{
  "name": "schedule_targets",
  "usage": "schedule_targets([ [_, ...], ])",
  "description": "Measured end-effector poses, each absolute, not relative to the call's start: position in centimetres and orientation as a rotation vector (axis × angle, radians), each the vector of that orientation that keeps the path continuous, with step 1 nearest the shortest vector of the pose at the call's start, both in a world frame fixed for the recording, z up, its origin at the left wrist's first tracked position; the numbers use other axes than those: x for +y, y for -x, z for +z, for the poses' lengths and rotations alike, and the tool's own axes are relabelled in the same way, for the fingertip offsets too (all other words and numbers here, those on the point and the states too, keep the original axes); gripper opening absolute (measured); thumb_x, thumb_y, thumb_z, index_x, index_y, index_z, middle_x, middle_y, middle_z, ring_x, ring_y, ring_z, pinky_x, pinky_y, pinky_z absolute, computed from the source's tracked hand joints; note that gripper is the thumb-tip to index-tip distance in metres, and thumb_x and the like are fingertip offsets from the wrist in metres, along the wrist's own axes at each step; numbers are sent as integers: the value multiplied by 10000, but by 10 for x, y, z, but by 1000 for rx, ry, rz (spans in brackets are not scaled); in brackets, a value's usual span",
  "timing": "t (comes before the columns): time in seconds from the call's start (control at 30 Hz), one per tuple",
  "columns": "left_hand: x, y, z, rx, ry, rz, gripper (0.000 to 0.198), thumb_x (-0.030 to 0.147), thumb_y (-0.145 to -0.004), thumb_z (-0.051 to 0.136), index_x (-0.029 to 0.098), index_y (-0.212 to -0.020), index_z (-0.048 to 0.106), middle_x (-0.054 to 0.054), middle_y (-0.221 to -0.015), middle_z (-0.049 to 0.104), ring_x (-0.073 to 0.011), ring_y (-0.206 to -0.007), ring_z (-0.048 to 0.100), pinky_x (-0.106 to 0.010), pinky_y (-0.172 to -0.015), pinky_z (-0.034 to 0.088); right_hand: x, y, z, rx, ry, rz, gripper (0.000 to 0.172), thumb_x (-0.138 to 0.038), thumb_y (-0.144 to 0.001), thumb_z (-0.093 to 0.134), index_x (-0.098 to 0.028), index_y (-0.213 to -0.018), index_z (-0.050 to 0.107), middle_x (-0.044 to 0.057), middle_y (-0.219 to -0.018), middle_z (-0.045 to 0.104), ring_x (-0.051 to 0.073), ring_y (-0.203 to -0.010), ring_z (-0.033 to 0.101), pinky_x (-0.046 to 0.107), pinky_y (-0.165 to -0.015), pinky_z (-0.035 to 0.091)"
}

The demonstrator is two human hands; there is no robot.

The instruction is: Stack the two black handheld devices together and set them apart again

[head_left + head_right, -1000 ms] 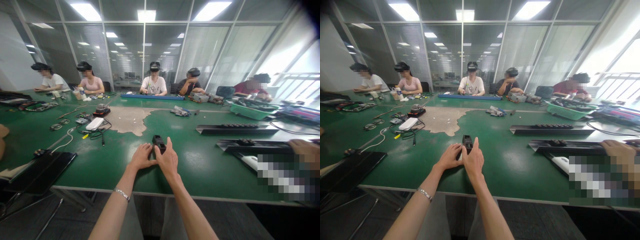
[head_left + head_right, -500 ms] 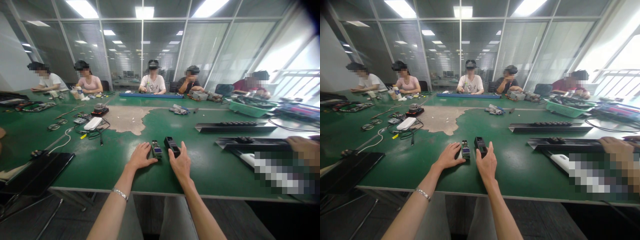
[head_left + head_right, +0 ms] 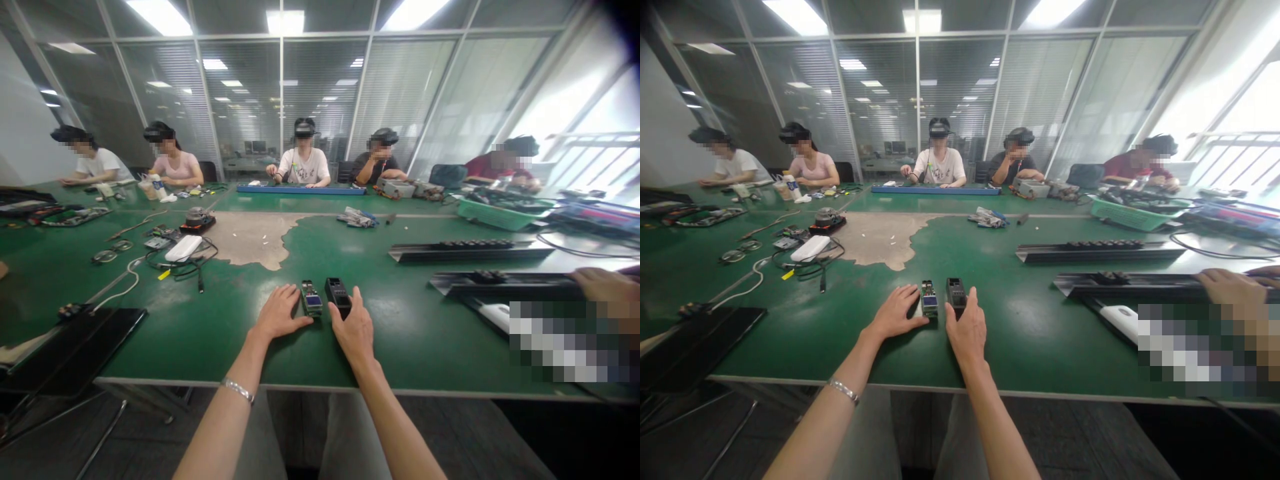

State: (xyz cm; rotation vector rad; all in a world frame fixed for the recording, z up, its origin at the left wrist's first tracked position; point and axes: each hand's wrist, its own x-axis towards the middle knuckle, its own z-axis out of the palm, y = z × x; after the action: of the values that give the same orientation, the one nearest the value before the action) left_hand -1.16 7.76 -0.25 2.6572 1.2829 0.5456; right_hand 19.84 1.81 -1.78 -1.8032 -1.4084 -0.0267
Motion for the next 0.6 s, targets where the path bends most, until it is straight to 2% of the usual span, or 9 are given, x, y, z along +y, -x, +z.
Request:
schedule_targets([
  [0.17, 78, 11, -3, 1299, -2644, 534, 944, 805, -845, 544, 139, -1505, 439, -171, -1583, 411, -348, -1474, 362, -491, -1230, 238, 16, -198, -21, -1376, 1733, -84, 850, -586, -923, 503, 6, -1513, 343, 297, -1433, 523, 367, -1266, 543, 512, -1060, 431],
  [0.37, 79, 11, -3, 1292, -2637, 539, 940, 812, -831, 555, 165, -1504, 445, -164, -1585, 409, -355, -1470, 367, -513, -1224, 245, 11, -202, -16, -1223, 1678, 58, 653, -478, -994, 330, -42, -1467, 442, 244, -1258, 667, 326, -1146, 637, 500, -1012, 465],
  [0.47, 79, 10, -3, 1300, -2626, 541, 924, 807, -840, 548, 167, -1500, 452, -163, -1583, 413, -353, -1472, 365, -518, -1221, 251, 11, -205, -17, -1176, 1675, 101, 643, -466, -996, 293, -43, -1447, 470, 235, -1233, 684, 331, -1135, 650, 499, -1001, 468],
  [0.6, 78, 10, -3, 1293, -2639, 544, 911, 790, -855, 545, 145, -1492, 461, -169, -1579, 419, -342, -1473, 365, -500, -1230, 237, 10, -205, -16, -1184, 1673, 129, 684, -534, -987, 328, -52, -1454, 461, 232, -1241, 680, 328, -1131, 652, 501, -1007, 465],
])
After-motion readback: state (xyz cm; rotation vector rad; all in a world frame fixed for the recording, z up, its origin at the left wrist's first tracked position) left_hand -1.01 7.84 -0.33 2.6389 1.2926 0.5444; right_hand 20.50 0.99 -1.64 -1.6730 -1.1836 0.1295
